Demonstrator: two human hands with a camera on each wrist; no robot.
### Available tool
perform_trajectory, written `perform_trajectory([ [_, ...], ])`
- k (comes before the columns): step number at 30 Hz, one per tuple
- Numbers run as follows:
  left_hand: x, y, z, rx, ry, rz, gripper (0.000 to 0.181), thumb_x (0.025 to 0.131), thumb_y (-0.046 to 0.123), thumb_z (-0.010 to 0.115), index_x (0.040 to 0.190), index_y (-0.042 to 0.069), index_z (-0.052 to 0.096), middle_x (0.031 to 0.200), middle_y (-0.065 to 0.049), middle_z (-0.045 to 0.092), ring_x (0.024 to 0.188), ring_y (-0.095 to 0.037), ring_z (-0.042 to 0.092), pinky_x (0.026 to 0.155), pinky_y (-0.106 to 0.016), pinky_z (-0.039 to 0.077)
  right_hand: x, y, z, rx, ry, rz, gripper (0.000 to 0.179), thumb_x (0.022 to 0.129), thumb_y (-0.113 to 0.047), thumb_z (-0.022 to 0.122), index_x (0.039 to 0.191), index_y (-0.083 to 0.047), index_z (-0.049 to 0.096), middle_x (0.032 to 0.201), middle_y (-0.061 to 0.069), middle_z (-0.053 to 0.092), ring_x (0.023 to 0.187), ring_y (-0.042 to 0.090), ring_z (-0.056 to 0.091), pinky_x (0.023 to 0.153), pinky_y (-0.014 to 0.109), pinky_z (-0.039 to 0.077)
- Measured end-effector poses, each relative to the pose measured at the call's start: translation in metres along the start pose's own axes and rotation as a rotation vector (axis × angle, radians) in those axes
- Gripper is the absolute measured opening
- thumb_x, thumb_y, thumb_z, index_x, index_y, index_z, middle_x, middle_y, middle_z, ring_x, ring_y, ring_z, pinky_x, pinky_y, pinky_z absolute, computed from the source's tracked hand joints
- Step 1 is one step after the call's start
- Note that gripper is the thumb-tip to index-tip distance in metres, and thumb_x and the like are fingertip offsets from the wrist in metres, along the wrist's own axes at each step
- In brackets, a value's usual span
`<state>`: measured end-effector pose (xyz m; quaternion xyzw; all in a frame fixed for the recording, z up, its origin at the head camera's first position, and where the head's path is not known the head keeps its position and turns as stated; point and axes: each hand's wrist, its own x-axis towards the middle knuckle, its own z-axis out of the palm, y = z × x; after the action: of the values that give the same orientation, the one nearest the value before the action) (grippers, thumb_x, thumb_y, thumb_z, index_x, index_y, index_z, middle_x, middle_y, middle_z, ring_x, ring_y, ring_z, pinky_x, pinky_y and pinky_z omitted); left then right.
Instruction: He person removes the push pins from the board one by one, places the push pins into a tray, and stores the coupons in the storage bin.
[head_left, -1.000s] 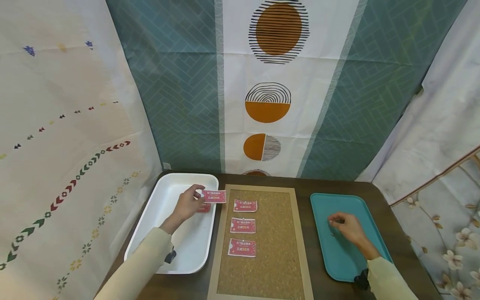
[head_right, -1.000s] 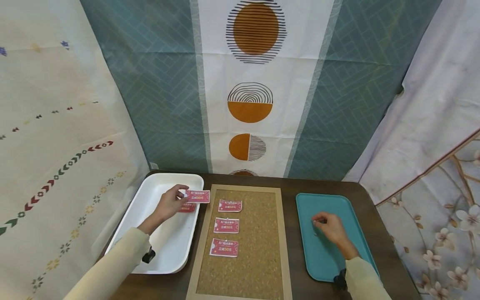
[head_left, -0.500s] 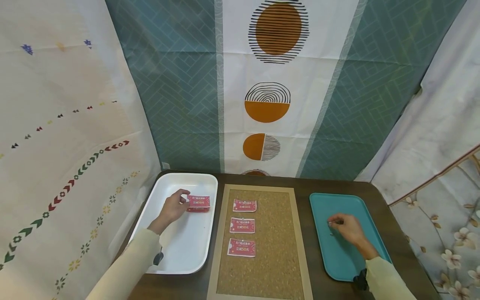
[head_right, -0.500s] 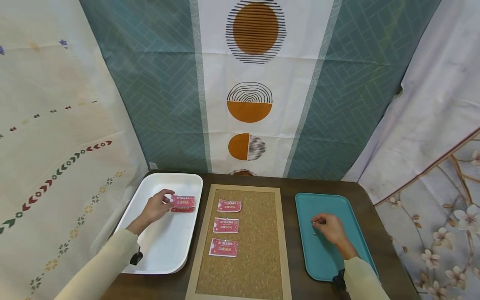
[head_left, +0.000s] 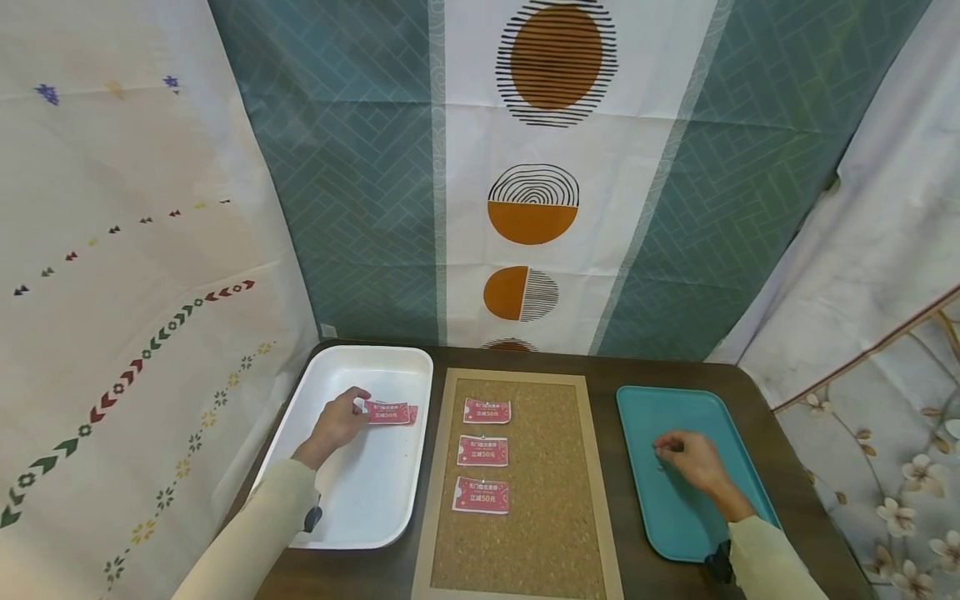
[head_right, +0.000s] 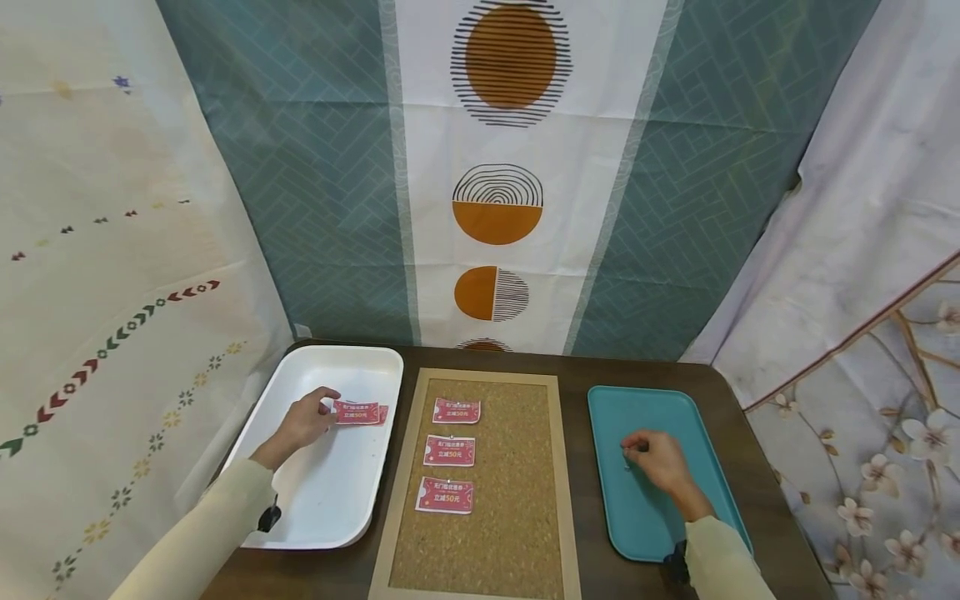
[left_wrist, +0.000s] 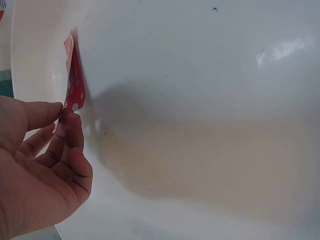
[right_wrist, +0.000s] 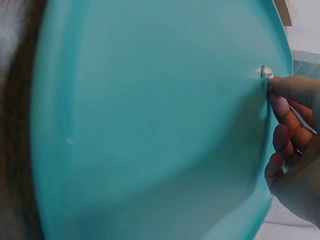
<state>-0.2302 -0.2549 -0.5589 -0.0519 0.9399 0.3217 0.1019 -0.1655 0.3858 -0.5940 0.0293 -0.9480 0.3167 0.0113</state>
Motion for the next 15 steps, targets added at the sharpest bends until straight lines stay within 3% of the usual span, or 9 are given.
perform_trajectory([
  [9,0.0007,0.0021,0.0058,0.011,-0.016,-0.043,0.047,0.101,0.013,0.065,0.144,-0.001,0.052,0.117,-0.023,0.066,0.099,-0.032,0.066,0.084,-0.045,0.056,0.0003,-0.0036,0.0015,0.005,0.002,0.001,0.006,0.092,-0.004,0.077,0.097,-0.005,0.080,0.092,0.007,0.078,0.083,0.019,0.067,0.067,0.031,0.050],
  [15,-0.0025,0.0064,0.0065,0.039,-0.004,-0.036,0.050,0.100,0.012,0.067,0.145,-0.002,0.053,0.116,-0.023,0.064,0.098,-0.032,0.065,0.082,-0.044,0.057,-0.0008,-0.0067,0.0019,0.002,0.017,-0.003,0.006,0.089,-0.005,0.081,0.095,-0.005,0.080,0.087,0.005,0.076,0.079,0.014,0.064,0.066,0.029,0.049],
])
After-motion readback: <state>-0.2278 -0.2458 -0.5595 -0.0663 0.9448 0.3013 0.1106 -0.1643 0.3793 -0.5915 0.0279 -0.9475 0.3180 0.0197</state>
